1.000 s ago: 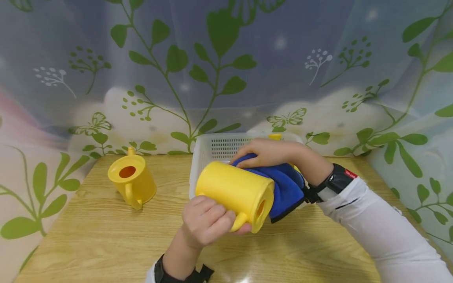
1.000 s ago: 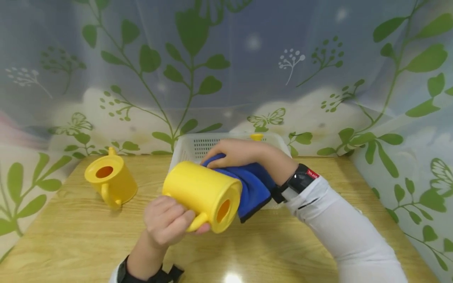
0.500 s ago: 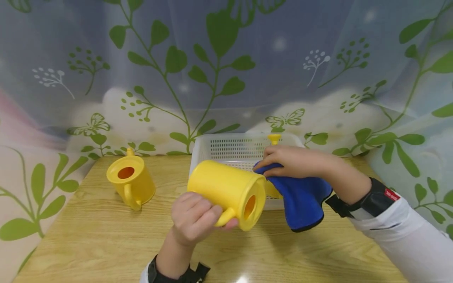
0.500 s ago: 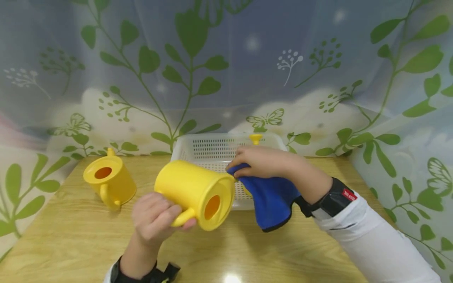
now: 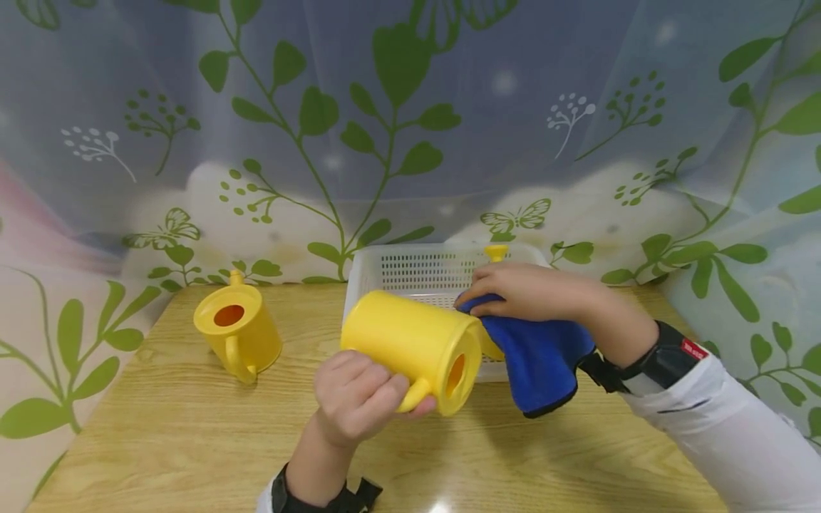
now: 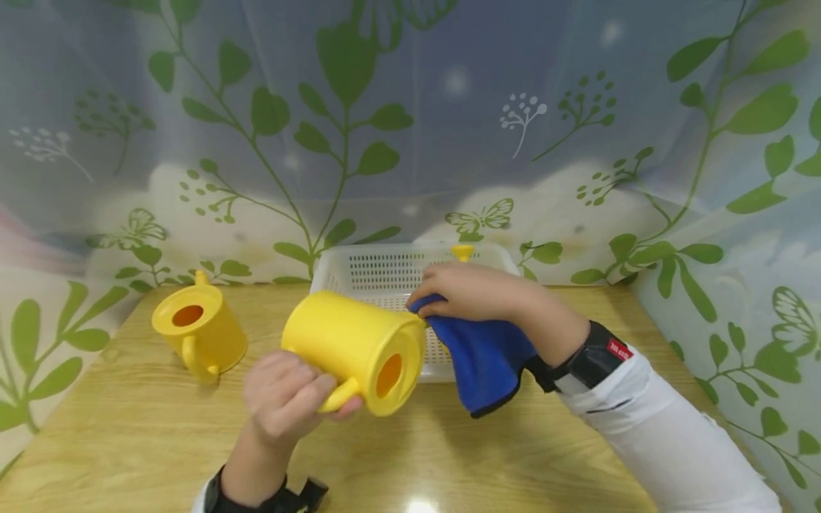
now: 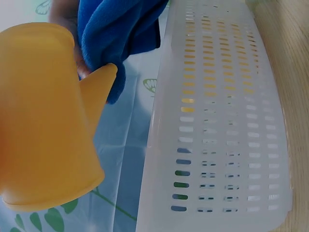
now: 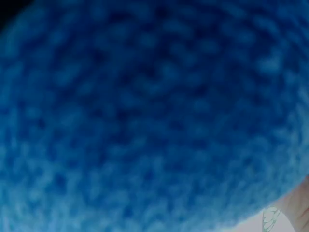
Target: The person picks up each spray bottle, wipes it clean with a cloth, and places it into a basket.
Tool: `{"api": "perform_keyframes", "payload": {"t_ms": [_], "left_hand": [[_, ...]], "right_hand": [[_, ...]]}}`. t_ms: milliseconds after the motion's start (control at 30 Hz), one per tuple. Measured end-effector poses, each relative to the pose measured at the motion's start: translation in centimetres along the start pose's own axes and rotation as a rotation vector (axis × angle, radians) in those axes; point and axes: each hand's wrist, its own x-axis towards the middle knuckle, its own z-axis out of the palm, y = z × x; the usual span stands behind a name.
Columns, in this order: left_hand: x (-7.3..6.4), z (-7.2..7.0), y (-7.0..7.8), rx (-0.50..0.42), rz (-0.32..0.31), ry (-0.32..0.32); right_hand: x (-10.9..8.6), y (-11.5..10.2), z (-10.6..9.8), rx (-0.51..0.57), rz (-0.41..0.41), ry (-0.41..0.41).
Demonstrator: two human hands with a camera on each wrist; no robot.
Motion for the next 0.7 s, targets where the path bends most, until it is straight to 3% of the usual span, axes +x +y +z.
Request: {"api": "perform_keyframes", "payload": {"t_ms": [367, 700], "left_hand": [[0.3, 0.6, 1.0, -0.051, 0.04, -0.028], [-0.7, 0.1, 0.1, -0.007, -0.018, -0.041]], "right_hand": [[2.5, -0.9, 0.0, 0.196, -0.054, -0.022], [1.4, -0.4, -0.3, 0.249, -0.053, -0.048]]}}
